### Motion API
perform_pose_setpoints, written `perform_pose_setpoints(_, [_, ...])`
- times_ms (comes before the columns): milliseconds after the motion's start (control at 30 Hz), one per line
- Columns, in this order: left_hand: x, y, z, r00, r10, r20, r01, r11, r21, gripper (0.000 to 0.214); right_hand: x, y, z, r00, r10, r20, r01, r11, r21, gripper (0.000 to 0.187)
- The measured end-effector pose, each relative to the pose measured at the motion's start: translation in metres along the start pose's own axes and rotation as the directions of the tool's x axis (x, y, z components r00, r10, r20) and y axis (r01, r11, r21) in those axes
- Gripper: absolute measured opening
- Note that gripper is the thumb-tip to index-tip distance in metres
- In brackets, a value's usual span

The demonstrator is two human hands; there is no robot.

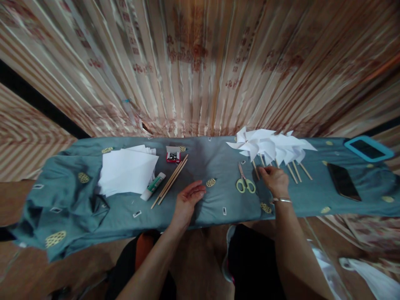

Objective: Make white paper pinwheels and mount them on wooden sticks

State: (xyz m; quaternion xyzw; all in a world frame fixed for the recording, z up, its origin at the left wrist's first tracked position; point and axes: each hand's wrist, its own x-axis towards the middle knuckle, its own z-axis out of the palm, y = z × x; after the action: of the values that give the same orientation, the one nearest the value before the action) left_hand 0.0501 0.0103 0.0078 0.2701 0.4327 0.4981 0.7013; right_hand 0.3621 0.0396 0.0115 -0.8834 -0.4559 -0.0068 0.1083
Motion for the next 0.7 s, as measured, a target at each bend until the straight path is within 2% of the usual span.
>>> perform_pose_setpoints(133, [-0.004,-0.001,0.0,1.0,-0.004,0.01,0.004,1.0,0.008,0.039,-0.009,-0.004,-0.009,1.0,-0.004,-0.019,0.003,0.999,-0.045,0.038])
perform_pose_setpoints(333, [-0.013,-0.005,-0.003,1.0,-0.015,0.025,0.013,0.998,0.059,0.035,-0.021,-0.015,-0.013,0.988,-0.113,-0.104,0.113,0.994,-0.008,0.03])
perform_pose_setpoints(500, [-0.024,-0.005,-0.006,0.998,-0.048,0.034,0.044,0.995,0.09,0.029,-0.039,-0.041,-0.004,0.966,-0.243,-0.084,0.249,0.966,0.069,0.026])
perform_pose_setpoints(700, [-0.038,-0.003,-0.01,0.998,-0.062,0.025,0.06,0.995,0.085,0.034,-0.068,-0.078,0.005,0.927,-0.374,-0.035,0.375,0.915,0.148,0.026])
